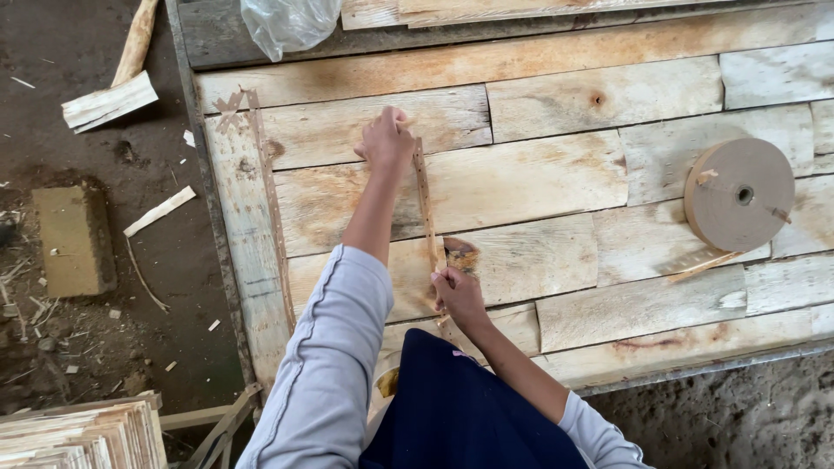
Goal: The person applies a brown paste from a small plastic container onto a perforated wooden strip using their fingers, then presses the strip onto a wooden workbench. The person repeats this process with additional strips, aligning and smoothing them in place.
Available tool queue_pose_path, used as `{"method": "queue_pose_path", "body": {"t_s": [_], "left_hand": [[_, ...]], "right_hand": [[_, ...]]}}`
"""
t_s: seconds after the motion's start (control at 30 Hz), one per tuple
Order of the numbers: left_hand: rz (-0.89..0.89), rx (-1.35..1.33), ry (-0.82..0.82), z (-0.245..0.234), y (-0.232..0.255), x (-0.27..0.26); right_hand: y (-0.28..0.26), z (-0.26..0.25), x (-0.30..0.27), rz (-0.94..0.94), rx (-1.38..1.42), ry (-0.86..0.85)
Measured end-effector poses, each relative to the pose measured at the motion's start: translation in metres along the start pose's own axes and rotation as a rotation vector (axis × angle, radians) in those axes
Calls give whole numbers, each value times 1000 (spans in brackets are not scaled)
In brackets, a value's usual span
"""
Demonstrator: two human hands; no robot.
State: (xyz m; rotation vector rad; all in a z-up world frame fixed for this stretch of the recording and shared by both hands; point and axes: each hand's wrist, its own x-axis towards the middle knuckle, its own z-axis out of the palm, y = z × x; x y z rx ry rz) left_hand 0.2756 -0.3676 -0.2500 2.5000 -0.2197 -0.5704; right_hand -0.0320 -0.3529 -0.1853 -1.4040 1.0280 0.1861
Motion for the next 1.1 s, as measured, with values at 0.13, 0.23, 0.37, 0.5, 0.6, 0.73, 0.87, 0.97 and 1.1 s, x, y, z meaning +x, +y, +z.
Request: {"method": "queue_pose_path", "body": {"t_s": [0.13, 0.23, 0.37, 0.5, 0.6, 0.73, 0.87, 0.97, 1.1], "left_hand": [[340, -43, 167, 2, -22, -39], [718, -92, 340, 6, -41, -60], [624, 229, 142, 4, -42, -72], [477, 356, -37, -12, -24, -85], [410, 399, -100, -21, -12, -92], [413, 424, -99, -11, -21, -87], [430, 474, -173, -16, -22, -86], [475, 521, -248, -18, -28, -81], [518, 589, -351, -23, -28, -76]], "right_hand": [[3, -1, 2, -13, 19, 1], [7, -1, 4, -26, 8, -24], [7, -3, 5, -25, 20, -32], [4, -4, 4, -36, 11, -36], [3, -2, 4, -47, -22, -28], [-1, -2, 2, -31, -60, -20], [-6, -1, 0, -14, -60, -20], [-8, 0, -1, -7, -69, -9], [-9, 0, 0, 6, -135, -18]]}}
